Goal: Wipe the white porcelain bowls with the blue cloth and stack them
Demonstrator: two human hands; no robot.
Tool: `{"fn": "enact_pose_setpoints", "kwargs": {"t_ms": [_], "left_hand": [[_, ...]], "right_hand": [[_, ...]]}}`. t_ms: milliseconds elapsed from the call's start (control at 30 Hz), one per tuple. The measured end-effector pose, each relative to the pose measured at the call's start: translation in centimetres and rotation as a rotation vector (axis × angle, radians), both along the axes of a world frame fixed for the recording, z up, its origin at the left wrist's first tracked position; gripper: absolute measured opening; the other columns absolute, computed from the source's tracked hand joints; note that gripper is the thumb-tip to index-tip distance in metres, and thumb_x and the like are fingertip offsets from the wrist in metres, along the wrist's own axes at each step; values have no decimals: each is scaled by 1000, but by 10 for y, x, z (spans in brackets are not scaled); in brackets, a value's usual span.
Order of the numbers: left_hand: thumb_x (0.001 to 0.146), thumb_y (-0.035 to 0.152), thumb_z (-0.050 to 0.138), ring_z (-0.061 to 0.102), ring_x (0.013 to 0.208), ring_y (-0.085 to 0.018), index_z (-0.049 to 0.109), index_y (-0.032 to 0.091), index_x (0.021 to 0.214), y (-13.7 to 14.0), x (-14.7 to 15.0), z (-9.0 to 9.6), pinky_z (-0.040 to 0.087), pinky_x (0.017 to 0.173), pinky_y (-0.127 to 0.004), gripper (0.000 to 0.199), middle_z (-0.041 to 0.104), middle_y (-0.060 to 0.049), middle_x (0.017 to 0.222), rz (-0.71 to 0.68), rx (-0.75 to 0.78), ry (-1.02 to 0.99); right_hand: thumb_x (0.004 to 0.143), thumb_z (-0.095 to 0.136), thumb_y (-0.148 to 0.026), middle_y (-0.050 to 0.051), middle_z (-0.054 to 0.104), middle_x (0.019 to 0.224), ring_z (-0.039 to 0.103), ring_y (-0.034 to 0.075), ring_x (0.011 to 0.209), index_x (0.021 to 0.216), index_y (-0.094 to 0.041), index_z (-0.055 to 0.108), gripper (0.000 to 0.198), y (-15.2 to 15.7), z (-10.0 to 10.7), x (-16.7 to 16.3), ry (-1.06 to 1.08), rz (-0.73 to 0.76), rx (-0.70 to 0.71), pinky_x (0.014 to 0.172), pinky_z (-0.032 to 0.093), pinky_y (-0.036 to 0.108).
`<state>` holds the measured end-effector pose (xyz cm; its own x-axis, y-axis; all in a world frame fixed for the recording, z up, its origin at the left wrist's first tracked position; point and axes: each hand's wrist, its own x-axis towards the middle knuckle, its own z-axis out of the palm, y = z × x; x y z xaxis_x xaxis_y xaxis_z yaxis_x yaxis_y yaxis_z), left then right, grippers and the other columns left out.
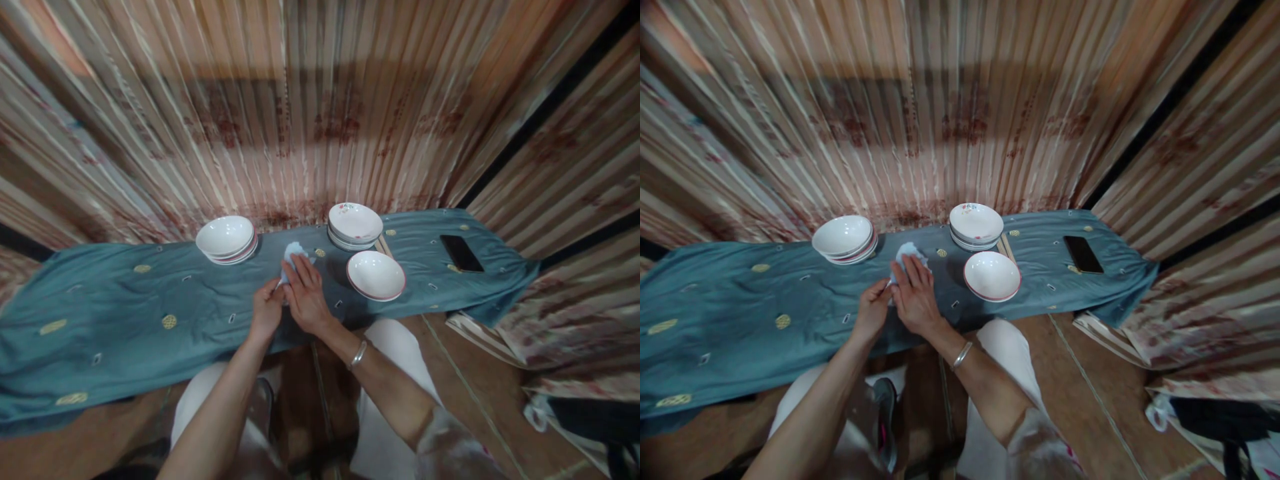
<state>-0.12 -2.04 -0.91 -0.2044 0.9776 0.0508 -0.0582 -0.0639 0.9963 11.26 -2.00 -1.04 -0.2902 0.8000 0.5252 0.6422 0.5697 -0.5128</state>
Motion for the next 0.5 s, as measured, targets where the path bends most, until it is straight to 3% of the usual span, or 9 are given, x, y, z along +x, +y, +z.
{"fn": "enact_pose_setpoints", "kwargs": {"t_ms": [233,500], "left_hand": [[66,35,71,54,61,-12,69,16,72,0,1,3,43,61,-25,21,64,1,64,-26,-50,-174],[63,39,74,61,60,-15,69,16,70,0,0,-2,44,56,-25,24,65,0,59,-8,-122,-230]], "right_hand": [[100,32,-29,7,34,155,21,22,146,147,-25,36,48,17,-4,-1,34,-71,-54,117,15,45],[99,26,-37,9,45,146,37,16,138,142,-20,43,49,50,-18,7,485,-32,-304,116,25,35]]}}
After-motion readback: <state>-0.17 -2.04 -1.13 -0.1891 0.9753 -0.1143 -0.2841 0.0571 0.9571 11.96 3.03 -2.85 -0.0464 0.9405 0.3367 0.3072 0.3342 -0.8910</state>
